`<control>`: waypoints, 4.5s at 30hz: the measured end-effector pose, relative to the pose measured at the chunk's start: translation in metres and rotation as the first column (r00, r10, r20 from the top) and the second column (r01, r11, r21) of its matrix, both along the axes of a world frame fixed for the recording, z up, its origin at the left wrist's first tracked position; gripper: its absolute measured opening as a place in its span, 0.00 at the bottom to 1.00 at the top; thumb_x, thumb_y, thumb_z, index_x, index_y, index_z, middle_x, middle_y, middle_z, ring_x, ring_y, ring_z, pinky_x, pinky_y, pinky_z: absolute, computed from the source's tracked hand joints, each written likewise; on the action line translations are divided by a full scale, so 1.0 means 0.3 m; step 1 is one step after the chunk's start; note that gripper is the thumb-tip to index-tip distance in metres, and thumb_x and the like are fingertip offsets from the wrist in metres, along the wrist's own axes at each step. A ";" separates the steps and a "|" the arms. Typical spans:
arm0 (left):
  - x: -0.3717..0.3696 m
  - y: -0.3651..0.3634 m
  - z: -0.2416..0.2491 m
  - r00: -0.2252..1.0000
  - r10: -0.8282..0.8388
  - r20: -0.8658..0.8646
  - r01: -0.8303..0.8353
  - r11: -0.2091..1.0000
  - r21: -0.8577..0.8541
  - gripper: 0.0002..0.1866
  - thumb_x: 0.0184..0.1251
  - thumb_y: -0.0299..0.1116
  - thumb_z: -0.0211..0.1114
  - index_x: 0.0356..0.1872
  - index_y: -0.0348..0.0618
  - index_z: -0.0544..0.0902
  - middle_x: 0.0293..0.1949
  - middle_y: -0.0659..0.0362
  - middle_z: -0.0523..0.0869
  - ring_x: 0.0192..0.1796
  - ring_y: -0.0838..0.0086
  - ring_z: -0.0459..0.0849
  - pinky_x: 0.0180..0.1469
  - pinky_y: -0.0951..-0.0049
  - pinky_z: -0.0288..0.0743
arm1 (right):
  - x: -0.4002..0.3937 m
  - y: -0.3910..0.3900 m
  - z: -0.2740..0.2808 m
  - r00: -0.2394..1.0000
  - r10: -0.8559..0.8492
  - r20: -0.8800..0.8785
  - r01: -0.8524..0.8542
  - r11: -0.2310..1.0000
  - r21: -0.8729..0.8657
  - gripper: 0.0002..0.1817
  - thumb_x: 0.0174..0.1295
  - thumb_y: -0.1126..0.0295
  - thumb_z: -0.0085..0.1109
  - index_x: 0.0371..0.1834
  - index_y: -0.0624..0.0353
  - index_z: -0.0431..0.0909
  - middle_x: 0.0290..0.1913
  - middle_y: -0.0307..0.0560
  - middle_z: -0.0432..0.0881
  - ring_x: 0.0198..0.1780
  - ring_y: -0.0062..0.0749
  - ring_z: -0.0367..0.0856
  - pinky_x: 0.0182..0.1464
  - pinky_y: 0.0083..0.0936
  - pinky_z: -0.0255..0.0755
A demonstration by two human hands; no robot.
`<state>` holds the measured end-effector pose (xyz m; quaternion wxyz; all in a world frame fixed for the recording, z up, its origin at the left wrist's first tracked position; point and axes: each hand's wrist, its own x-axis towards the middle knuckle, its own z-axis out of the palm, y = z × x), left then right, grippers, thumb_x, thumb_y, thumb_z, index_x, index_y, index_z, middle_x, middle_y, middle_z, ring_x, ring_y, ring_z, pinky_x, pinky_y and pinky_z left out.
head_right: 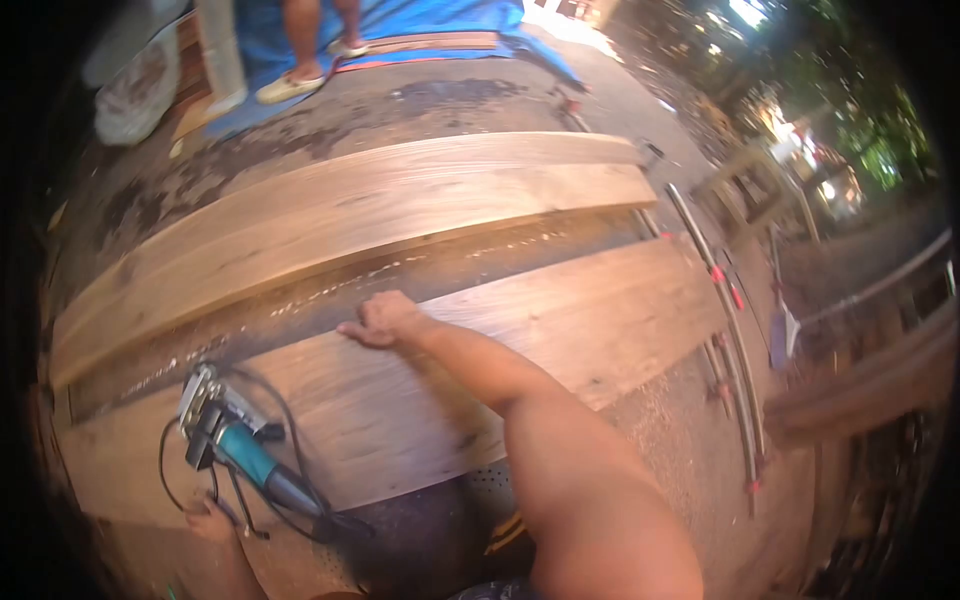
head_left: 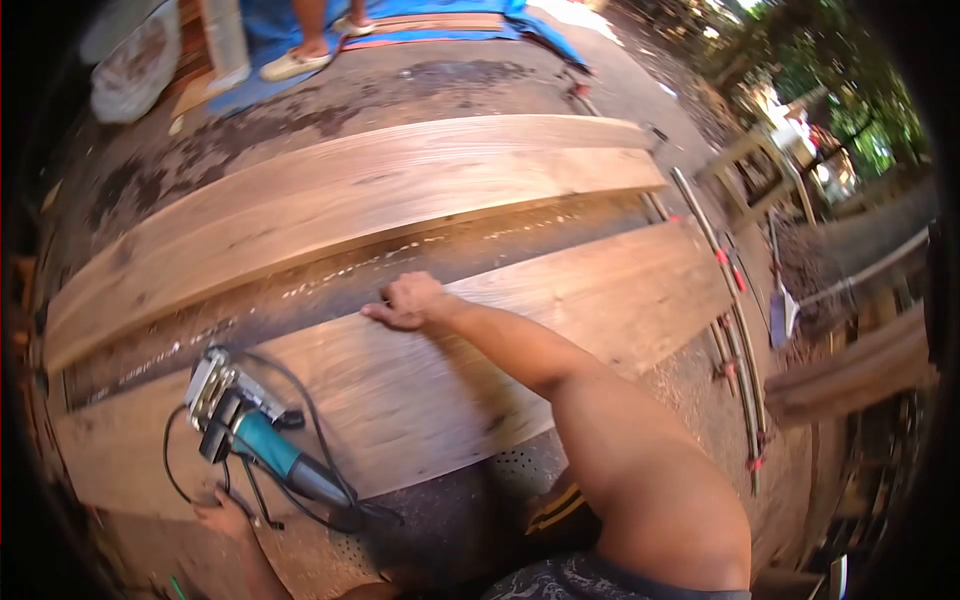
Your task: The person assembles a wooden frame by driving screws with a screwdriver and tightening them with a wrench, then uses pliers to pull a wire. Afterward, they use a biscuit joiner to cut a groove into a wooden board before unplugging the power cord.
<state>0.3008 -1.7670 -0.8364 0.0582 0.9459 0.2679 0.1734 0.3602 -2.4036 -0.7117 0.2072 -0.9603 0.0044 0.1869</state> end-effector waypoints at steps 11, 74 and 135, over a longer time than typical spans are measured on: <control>0.071 0.064 -0.034 0.985 0.174 0.011 -0.174 0.985 -0.013 0.48 0.63 0.60 0.69 0.74 0.34 0.64 0.67 0.34 0.72 0.69 0.38 0.69 0.69 0.43 0.66 | -0.001 -0.006 -0.009 1.000 -0.014 -0.004 0.014 1.000 0.024 0.39 0.71 0.33 0.40 0.42 0.61 0.87 0.45 0.67 0.86 0.54 0.60 0.84 0.59 0.48 0.76; 0.127 0.018 0.127 0.698 0.716 -0.027 -0.041 0.002 -0.999 0.41 0.77 0.62 0.50 0.71 0.30 0.70 0.72 0.46 0.72 0.71 0.57 0.73 0.74 0.63 0.64 | 1.153 0.026 -0.114 0.739 0.036 0.673 0.023 0.997 -0.078 0.29 0.73 0.47 0.52 0.61 0.63 0.76 0.60 0.66 0.79 0.63 0.62 0.76 0.66 0.44 0.68; 0.025 0.354 -0.166 0.915 0.392 0.097 -0.096 0.445 -0.890 0.26 0.81 0.46 0.45 0.64 0.35 0.76 0.61 0.49 0.82 0.60 0.61 0.82 0.62 0.58 0.77 | 0.106 0.275 0.023 0.964 0.180 0.193 -0.225 0.943 0.245 0.21 0.68 0.55 0.58 0.54 0.61 0.76 0.50 0.62 0.83 0.53 0.60 0.81 0.55 0.51 0.77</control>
